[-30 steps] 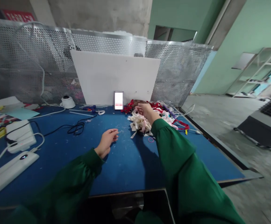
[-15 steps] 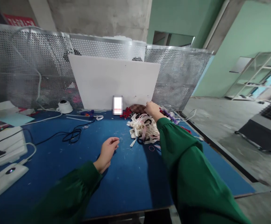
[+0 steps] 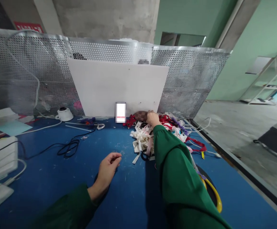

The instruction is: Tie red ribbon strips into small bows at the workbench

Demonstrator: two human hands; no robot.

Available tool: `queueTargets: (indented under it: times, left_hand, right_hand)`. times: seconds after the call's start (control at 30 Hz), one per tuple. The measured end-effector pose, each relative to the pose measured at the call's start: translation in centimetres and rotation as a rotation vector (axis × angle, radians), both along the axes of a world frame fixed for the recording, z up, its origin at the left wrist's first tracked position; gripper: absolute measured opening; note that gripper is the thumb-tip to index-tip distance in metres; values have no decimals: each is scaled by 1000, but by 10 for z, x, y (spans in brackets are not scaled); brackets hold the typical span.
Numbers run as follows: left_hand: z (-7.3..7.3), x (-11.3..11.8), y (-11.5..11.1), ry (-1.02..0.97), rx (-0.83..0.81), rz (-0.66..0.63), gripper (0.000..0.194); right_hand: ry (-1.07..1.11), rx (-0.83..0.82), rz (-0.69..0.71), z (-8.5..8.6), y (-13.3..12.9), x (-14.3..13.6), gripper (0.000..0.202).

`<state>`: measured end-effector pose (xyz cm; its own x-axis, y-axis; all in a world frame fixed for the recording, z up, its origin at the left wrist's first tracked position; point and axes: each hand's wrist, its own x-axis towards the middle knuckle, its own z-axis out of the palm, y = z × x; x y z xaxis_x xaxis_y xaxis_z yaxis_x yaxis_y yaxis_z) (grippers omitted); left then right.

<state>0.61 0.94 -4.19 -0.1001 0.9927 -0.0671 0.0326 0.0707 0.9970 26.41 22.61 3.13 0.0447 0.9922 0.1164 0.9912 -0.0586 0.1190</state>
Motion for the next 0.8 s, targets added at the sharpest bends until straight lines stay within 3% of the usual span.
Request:
queueTargets:
  times: [0.2, 0.4, 0.47, 0.53, 0.63, 0.7, 0.8]
  left_hand:
    - [0, 0, 1, 46, 14, -20, 21]
    - [8, 0, 0, 11, -20, -37, 28]
    - [15, 0, 0, -43, -44, -13, 37]
    - [20, 0, 0, -149, -51, 14, 51]
    - [26, 1, -1, -303, -58, -4, 64]
    - [28, 2, -3, -314, -86, -46, 65]
    - [31, 4, -8, -268, -111, -100, 63]
  right_hand:
    - [-1, 155, -23, 7, -13, 1, 59]
    - [116, 391, -65, 46, -37, 9, 61]
    - [162, 363, 82, 58, -61, 5, 62]
    - [176, 274, 365, 62, -96, -6, 64]
    - [191, 117, 691, 50, -157, -28, 74]
    - [221, 61, 726, 34, -191, -40, 74]
    - [294, 18, 662, 12, -221, -43, 76]
